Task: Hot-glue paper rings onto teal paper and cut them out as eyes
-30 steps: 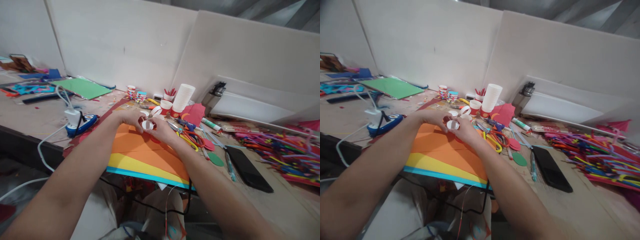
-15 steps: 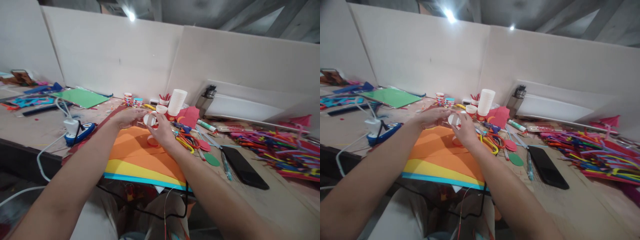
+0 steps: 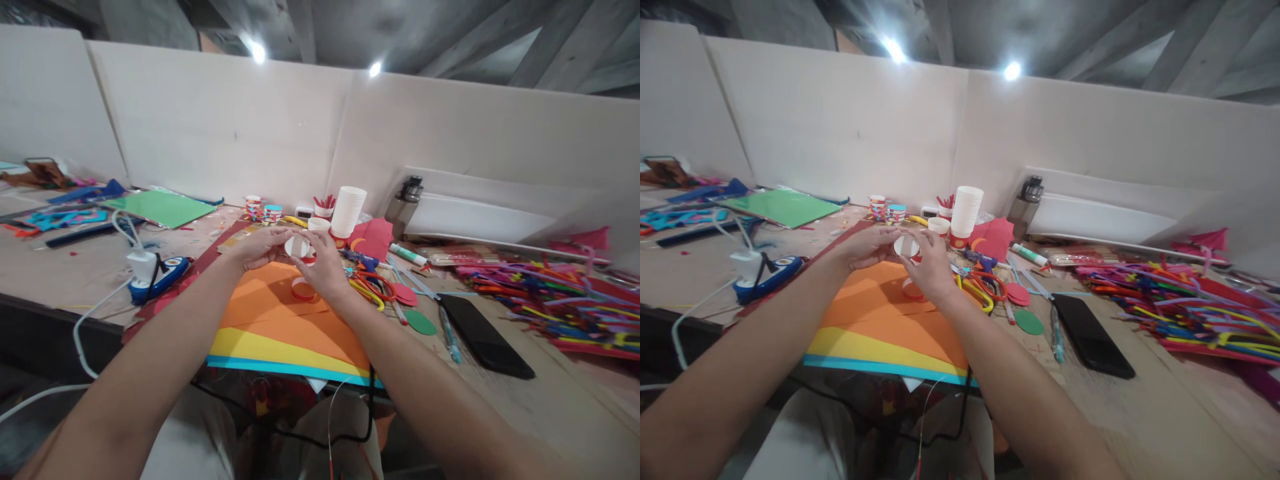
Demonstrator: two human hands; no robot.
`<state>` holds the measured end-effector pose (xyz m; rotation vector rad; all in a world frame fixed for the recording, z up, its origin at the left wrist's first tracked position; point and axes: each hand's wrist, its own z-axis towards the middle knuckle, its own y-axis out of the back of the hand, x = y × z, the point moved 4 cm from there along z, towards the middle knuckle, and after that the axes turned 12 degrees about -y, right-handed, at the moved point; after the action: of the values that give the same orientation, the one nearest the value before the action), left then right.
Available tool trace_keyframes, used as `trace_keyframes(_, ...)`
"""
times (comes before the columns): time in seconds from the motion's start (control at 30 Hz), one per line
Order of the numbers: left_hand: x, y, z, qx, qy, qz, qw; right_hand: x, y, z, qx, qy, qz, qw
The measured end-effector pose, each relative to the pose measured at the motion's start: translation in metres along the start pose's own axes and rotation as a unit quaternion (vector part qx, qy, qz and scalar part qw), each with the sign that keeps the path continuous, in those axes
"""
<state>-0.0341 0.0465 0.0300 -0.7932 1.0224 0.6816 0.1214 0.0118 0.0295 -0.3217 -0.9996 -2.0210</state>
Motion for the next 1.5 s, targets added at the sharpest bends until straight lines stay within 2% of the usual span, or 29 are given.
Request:
trace_keyframes(0.3,0.005,0.003,0.002,-0.025,0.013,-0.021,0.999,0.006,0.005,0.000,-0.011,0.006,-0.020,1.000)
trace_keyframes(0.47,0.006,0.004,0.003,-0.011,0.010,-0.018,1.000,0.009,0.008,-0.001,-0.012,0.009,-0.017,1.000)
trace_keyframes(0.77,0.006,0.007,0.005,-0.037,0.000,-0.056,0.998,0.007,0.021,0.003,-0.006,-0.045,0.023,0.999)
trace_keyframes(0.83,0.007,0.008,0.005,-0.058,0.007,-0.057,0.997,0.006,0.027,0.004,0.009,-0.067,0.018,0.998)
trace_keyframes(0.93,0.009,0.012,0.005,-0.095,0.034,-0.046,0.994,0.005,0.033,0.002,0.080,-0.095,0.000,0.992)
trace_keyframes(1.03,0.011,0.016,0.005,-0.121,0.052,-0.032,0.991,0.006,0.036,-0.006,0.162,-0.085,-0.027,0.983)
trace_keyframes(1.1,0.011,0.017,0.006,-0.128,0.054,-0.024,0.990,0.007,0.037,-0.014,0.196,-0.071,-0.038,0.977)
trace_keyframes(1.27,0.015,0.019,0.006,-0.121,0.061,-0.016,0.991,0.009,0.037,-0.026,0.233,-0.070,-0.077,0.967)
trace_keyframes(1.5,0.016,0.021,0.007,-0.113,0.057,0.000,0.992,0.009,0.036,-0.027,0.233,-0.102,-0.103,0.962)
